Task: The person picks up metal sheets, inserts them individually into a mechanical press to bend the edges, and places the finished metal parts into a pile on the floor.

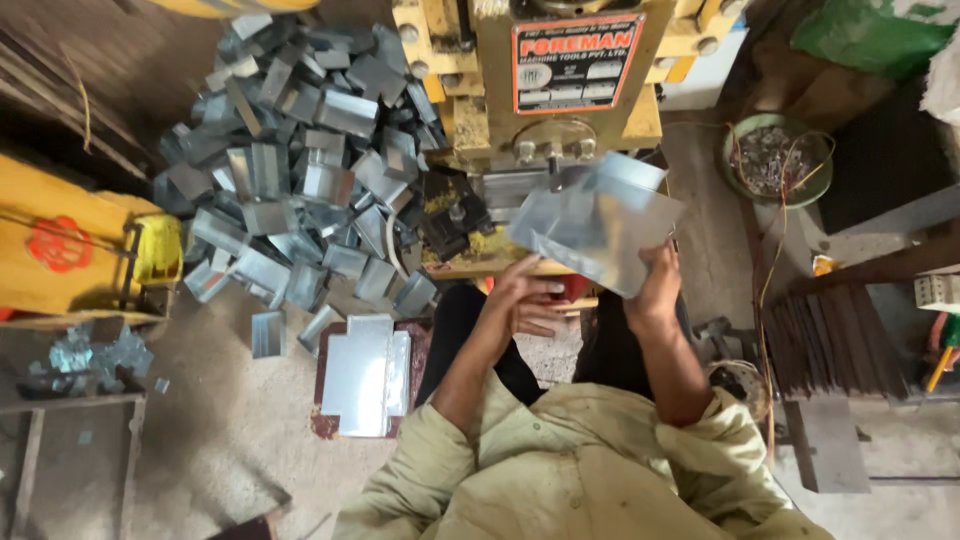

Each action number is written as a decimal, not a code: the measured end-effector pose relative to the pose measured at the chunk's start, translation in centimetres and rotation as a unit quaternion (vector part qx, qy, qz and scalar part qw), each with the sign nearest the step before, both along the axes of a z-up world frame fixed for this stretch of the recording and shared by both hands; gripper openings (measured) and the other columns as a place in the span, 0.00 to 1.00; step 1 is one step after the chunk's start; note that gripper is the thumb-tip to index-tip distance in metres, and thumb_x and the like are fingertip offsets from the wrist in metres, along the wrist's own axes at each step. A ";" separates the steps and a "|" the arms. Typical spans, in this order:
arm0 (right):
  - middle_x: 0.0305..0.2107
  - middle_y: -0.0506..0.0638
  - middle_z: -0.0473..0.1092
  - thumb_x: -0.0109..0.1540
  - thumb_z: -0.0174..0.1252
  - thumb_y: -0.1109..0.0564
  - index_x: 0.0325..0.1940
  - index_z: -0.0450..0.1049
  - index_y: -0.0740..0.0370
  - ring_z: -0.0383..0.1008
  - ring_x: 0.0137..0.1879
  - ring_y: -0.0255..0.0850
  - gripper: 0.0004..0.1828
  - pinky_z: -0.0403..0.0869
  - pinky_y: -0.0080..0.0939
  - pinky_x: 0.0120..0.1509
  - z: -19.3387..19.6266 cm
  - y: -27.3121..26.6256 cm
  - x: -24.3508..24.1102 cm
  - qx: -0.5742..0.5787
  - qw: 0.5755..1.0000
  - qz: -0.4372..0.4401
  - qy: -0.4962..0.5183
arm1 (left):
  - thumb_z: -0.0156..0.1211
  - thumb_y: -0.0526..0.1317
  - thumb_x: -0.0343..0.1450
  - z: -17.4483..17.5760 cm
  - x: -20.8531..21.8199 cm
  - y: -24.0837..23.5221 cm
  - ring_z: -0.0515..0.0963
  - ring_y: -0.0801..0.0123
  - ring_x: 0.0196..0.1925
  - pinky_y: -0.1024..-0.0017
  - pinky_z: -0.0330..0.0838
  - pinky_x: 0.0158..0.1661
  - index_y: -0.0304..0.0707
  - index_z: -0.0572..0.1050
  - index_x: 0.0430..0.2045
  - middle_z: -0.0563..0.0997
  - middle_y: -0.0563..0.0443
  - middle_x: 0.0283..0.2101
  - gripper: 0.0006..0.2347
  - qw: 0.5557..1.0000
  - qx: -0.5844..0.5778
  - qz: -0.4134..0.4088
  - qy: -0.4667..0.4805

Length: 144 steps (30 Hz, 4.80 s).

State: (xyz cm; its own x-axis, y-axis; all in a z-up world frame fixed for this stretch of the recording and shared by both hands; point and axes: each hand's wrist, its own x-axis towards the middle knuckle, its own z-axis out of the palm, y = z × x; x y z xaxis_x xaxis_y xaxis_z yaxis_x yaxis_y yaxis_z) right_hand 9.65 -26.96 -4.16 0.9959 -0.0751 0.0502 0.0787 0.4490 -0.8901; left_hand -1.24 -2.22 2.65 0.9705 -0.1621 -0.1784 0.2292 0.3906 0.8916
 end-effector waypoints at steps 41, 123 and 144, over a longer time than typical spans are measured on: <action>0.44 0.59 0.74 0.72 0.35 0.31 0.57 0.69 0.69 0.78 0.45 0.47 0.38 0.76 0.48 0.48 0.3 2.9 -5.2 0.096 0.948 0.195 0.231 | 0.49 0.50 0.79 -1.8 7.0 -2.9 0.71 0.71 0.15 0.74 0.60 0.17 0.40 0.73 0.24 0.76 0.53 0.20 0.16 0.964 -0.228 -0.030 0.131; 0.46 0.54 0.78 0.69 0.53 0.50 0.62 0.72 0.64 0.79 0.48 0.38 0.21 0.78 0.39 0.50 -5.3 10.3 -10.6 -0.284 0.826 0.480 0.075 | 0.52 0.42 0.72 -17.4 -15.1 22.5 0.68 0.66 0.15 0.68 0.67 0.16 0.34 0.71 0.20 0.70 0.49 0.18 0.12 0.775 -0.058 0.563 0.279; 0.43 0.51 0.79 0.68 0.54 0.51 0.59 0.73 0.62 0.77 0.42 0.38 0.18 0.76 0.40 0.38 -8.1 7.3 -9.7 -0.323 0.810 0.442 0.209 | 0.79 0.46 0.62 -20.4 -23.0 19.1 0.67 0.44 0.68 0.51 0.65 0.63 0.30 0.51 0.69 0.64 0.31 0.67 0.45 0.635 0.397 0.539 0.386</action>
State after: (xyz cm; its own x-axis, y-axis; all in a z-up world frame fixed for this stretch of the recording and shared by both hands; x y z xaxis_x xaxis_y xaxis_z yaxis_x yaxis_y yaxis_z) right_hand 0.00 -19.62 -12.23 0.5862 0.5851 -0.5605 -0.3886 -0.4040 -0.8281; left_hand -24.21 16.90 -17.78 0.0155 0.9602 -0.2788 0.6982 0.1892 0.6904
